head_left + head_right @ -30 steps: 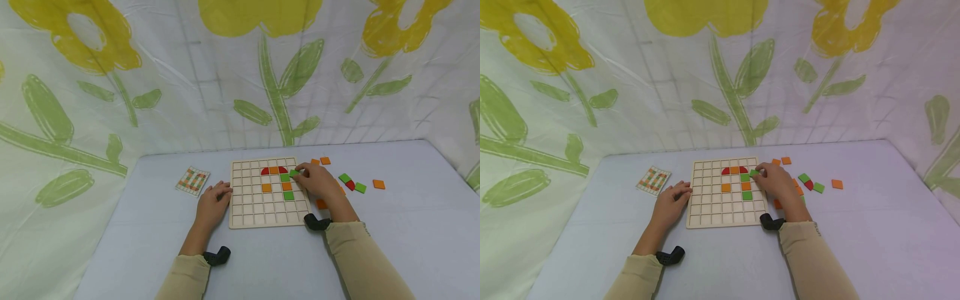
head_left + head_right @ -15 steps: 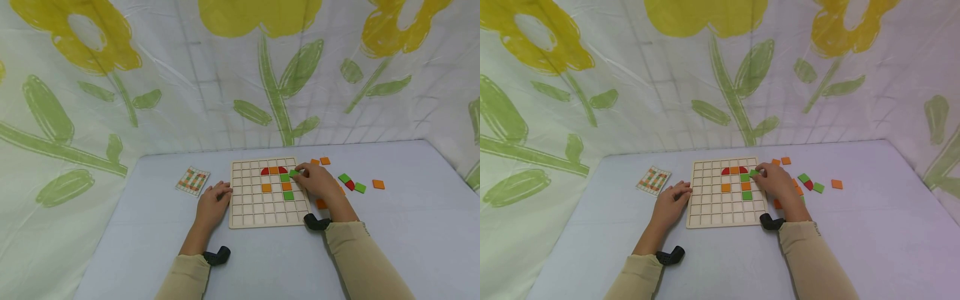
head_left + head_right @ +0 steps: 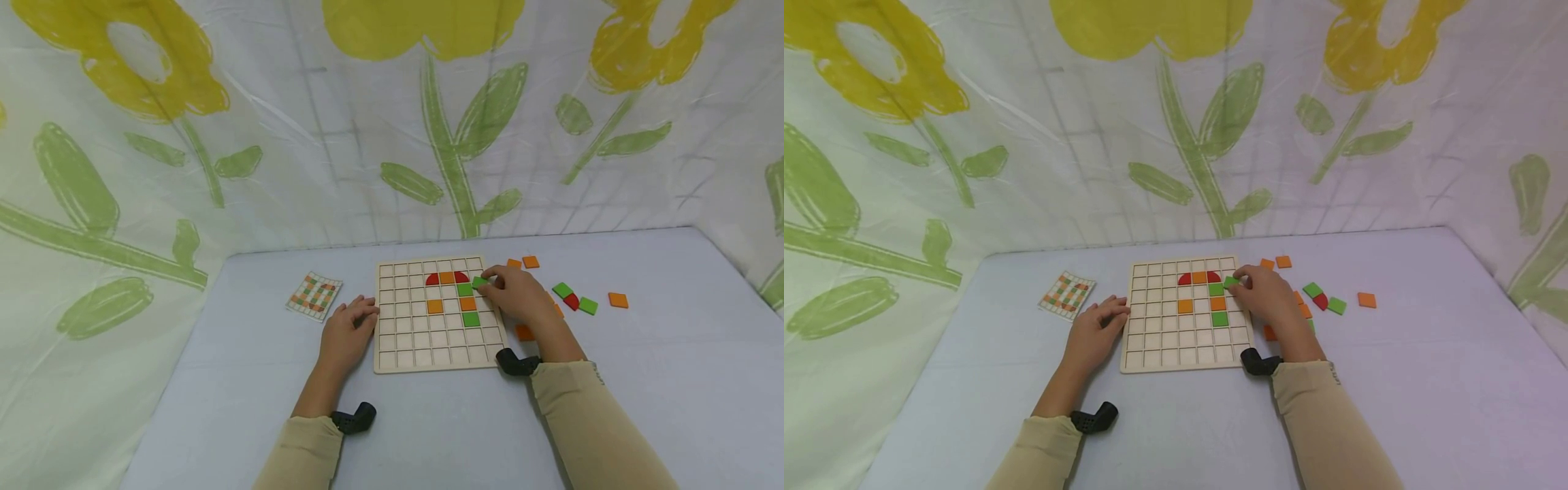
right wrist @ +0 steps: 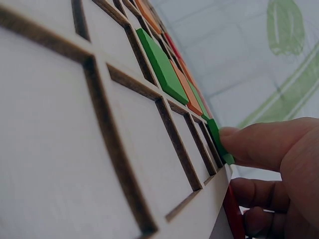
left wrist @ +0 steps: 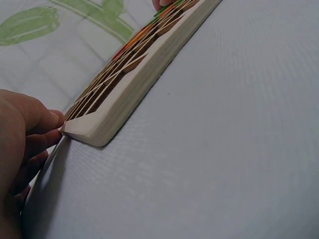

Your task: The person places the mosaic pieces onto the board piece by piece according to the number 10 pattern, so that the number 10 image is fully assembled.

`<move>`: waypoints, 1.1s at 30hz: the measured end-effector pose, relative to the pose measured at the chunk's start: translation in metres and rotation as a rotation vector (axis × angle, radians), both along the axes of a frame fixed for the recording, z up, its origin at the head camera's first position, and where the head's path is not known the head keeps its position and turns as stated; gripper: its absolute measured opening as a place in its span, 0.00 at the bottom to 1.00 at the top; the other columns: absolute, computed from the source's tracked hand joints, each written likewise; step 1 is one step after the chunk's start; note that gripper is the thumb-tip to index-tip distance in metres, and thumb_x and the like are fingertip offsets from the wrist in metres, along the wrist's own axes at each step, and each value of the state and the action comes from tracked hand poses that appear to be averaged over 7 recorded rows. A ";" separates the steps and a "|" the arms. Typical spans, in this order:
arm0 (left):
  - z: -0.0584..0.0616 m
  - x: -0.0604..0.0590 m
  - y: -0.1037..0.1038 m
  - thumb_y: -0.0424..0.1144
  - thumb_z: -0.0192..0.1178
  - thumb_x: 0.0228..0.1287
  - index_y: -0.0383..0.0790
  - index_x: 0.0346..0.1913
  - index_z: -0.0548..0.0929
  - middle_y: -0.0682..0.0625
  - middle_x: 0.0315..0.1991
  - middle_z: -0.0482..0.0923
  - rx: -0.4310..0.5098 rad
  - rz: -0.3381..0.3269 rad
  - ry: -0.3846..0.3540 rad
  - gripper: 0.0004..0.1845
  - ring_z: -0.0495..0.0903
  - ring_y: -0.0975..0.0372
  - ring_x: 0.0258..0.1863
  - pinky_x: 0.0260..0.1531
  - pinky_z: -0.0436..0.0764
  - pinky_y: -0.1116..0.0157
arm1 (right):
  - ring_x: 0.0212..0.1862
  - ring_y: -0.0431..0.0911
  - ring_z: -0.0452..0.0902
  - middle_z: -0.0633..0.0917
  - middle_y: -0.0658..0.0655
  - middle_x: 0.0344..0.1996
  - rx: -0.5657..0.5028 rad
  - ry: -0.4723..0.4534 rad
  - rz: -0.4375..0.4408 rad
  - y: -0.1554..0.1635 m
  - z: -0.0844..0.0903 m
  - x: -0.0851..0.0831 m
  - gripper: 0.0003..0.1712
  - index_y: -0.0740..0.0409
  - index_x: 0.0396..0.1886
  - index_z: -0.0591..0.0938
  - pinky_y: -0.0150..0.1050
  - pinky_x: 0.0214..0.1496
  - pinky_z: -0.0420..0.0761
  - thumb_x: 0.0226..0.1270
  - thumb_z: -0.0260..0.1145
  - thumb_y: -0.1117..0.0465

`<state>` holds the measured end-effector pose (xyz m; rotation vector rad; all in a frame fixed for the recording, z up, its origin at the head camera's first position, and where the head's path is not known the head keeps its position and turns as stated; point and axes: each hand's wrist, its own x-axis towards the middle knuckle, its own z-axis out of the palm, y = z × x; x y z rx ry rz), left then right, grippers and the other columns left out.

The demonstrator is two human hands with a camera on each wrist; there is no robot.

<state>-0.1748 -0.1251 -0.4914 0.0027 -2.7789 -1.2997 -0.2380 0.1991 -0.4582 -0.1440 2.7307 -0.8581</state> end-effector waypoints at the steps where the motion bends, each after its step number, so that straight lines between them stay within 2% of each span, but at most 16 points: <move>1: 0.000 0.000 0.000 0.40 0.60 0.68 0.42 0.46 0.88 0.52 0.60 0.81 0.000 -0.001 -0.001 0.10 0.70 0.58 0.69 0.77 0.56 0.56 | 0.38 0.50 0.75 0.81 0.57 0.42 0.001 0.000 0.000 0.000 0.000 0.000 0.24 0.52 0.62 0.77 0.40 0.36 0.76 0.72 0.60 0.46; 20: 0.001 0.000 0.001 0.39 0.61 0.68 0.42 0.45 0.88 0.53 0.60 0.81 -0.003 0.008 -0.006 0.09 0.70 0.58 0.69 0.77 0.55 0.56 | 0.38 0.50 0.75 0.82 0.57 0.40 -0.006 0.018 0.009 0.001 -0.002 -0.003 0.23 0.51 0.59 0.79 0.40 0.36 0.76 0.70 0.62 0.47; 33: 0.000 0.000 0.000 0.40 0.61 0.68 0.42 0.46 0.88 0.52 0.60 0.81 -0.014 -0.003 -0.005 0.09 0.70 0.58 0.69 0.77 0.56 0.56 | 0.37 0.49 0.75 0.82 0.57 0.40 -0.002 0.036 0.022 0.002 -0.004 -0.002 0.23 0.50 0.63 0.78 0.40 0.36 0.75 0.72 0.61 0.51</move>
